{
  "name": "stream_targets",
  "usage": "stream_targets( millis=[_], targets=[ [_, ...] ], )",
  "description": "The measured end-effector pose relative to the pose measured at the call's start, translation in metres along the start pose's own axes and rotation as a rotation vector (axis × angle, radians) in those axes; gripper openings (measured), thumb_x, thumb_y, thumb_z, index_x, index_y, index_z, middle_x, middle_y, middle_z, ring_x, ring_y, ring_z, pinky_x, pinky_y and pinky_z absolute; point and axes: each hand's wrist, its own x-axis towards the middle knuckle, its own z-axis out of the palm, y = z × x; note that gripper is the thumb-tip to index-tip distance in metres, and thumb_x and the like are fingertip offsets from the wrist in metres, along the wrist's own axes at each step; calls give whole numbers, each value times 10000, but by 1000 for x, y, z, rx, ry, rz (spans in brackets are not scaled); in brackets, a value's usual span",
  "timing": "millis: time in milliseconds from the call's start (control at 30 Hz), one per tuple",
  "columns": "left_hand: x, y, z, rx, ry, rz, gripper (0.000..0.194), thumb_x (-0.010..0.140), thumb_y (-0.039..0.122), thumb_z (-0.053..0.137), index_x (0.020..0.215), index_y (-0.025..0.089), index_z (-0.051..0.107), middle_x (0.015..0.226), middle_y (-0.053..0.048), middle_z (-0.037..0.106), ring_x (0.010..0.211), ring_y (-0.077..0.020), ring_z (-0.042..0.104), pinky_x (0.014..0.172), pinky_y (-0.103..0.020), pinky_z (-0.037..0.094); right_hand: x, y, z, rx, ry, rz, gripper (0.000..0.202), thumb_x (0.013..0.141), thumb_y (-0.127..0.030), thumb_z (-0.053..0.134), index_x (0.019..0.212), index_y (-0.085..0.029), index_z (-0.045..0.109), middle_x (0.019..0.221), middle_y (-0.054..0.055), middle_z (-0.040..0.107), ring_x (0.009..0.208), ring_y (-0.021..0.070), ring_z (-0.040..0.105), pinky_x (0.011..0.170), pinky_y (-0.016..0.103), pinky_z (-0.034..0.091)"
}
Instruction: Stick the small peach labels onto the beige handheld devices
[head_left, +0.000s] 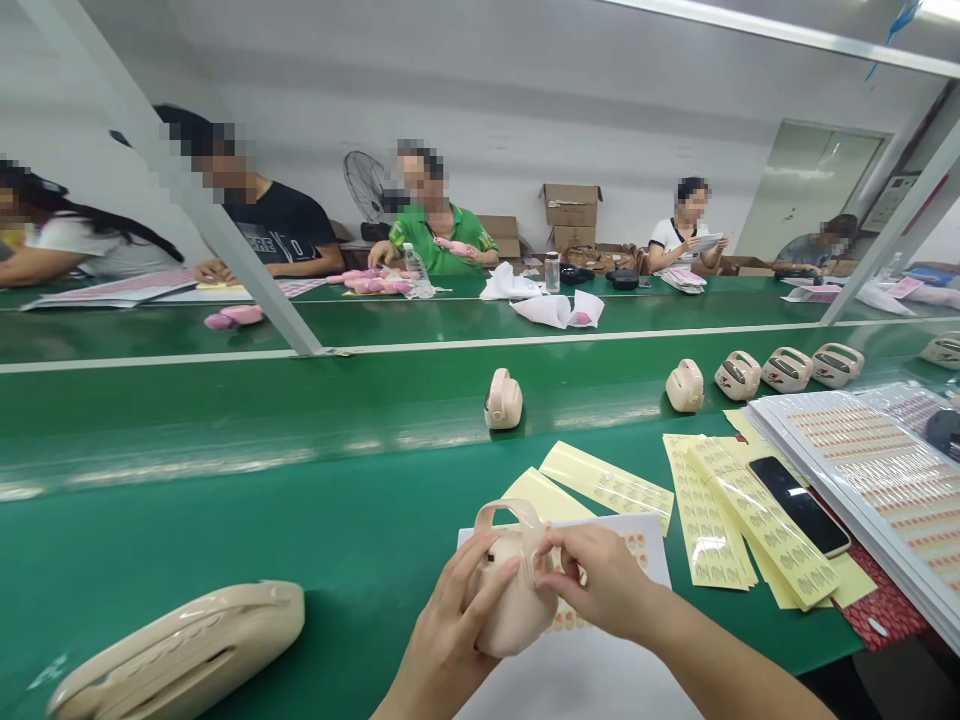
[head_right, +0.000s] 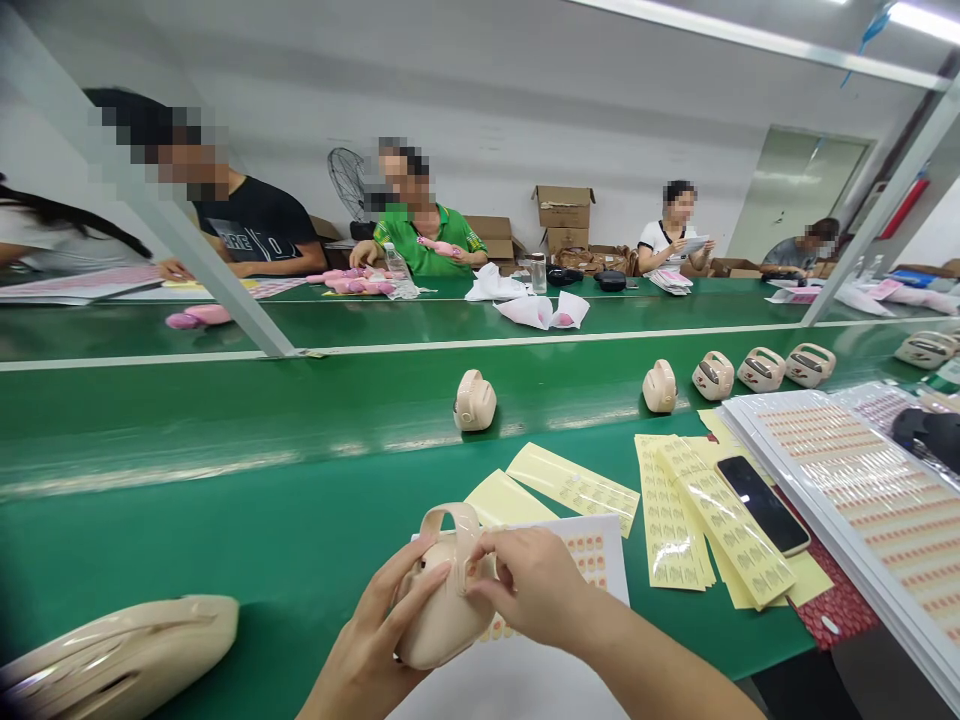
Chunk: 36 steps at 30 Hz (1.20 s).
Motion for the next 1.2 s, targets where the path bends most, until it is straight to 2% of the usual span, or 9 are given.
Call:
stream_targets(
  millis=[67, 133, 233, 367, 533, 667, 767, 1000, 1200],
  targets=[
    [-3, 0, 0, -70, -39, -56, 688, 768, 132, 575, 1352, 310, 258, 1272, -154, 424, 1119, -309, 502, 752, -370, 539, 3, -4, -3, 197, -194, 202, 37, 717, -180, 627, 716, -201, 597, 527, -61, 487, 494, 86, 447, 474, 189, 365],
    [-5, -1, 1, -133, -70, -122, 678, 774, 180, 590, 1350, 302, 255, 1293, -160, 402, 1124, -307, 498, 755, -374, 538, 5, -6, -4, 345, -279, 308, 112, 669, -137, 655, 605, -191, 581, 524, -62, 481, 485, 75, 423, 452, 177, 343],
    [-8, -4, 2, -166, -20, -153, 613, 791, 212, 570, 1334, 285, 295, 1288, -155, 401, 1128, -302, 491, 784, -397, 528, 6, -6, -3, 369, -165, 330, 50, 662, -155, 666, 663, -202, 650, 521, -58, 475, 489, 78, 400, 468, 189, 347],
    [-9, -4, 2, -147, 37, -103, 603, 784, 195, 569, 1330, 252, 319, 1273, -168, 409, 1099, -307, 507, 748, -382, 538, 5, -2, 0, 297, -8, 237, 203, 719, -235, 627, 913, -225, 686, 615, -26, 564, 494, 84, 416, 510, 212, 391],
    [-2, 5, 0, 35, 51, -51, 646, 786, 75, 501, 1361, 260, 272, 1247, -170, 408, 1122, -326, 474, 770, -415, 524, 0, -3, 13, 214, 179, 198, 173, 769, -309, 577, 826, -206, 704, 549, -13, 550, 500, 102, 457, 516, 224, 414],
    [5, 11, 2, 168, 54, -41, 715, 785, 59, 512, 1388, 287, 202, 1207, -162, 422, 1094, -326, 473, 804, -468, 499, -4, -3, 22, 190, 274, 218, 175, 763, -306, 576, 800, -193, 705, 529, -13, 551, 472, 96, 454, 471, 212, 401],
    [8, 13, 3, 218, 51, -37, 748, 778, 41, 524, 1395, 288, 179, 1193, -163, 434, 1091, -319, 469, 832, -488, 479, -5, -1, 26, 130, 277, 205, 173, 776, -292, 562, 820, -196, 699, 518, -18, 549, 464, 96, 457, 468, 210, 401],
    [11, 12, -2, 176, 59, -43, 722, 783, 52, 527, 1383, 301, 212, 1182, -146, 449, 1092, -301, 479, 838, -467, 485, -3, 3, 21, -48, 203, -6, 215, 845, -286, 469, 894, -188, 655, 551, 2, 582, 504, 115, 488, 564, 244, 431],
    [7, 9, -1, 157, 59, -20, 718, 767, 13, 509, 1374, 292, 248, 1185, -149, 457, 1082, -313, 502, 831, -455, 492, 3, 0, 11, 24, 30, 123, 91, 760, -217, 564, 840, -208, 607, 536, -48, 498, 506, 101, 457, 568, 222, 412]
  ],
)
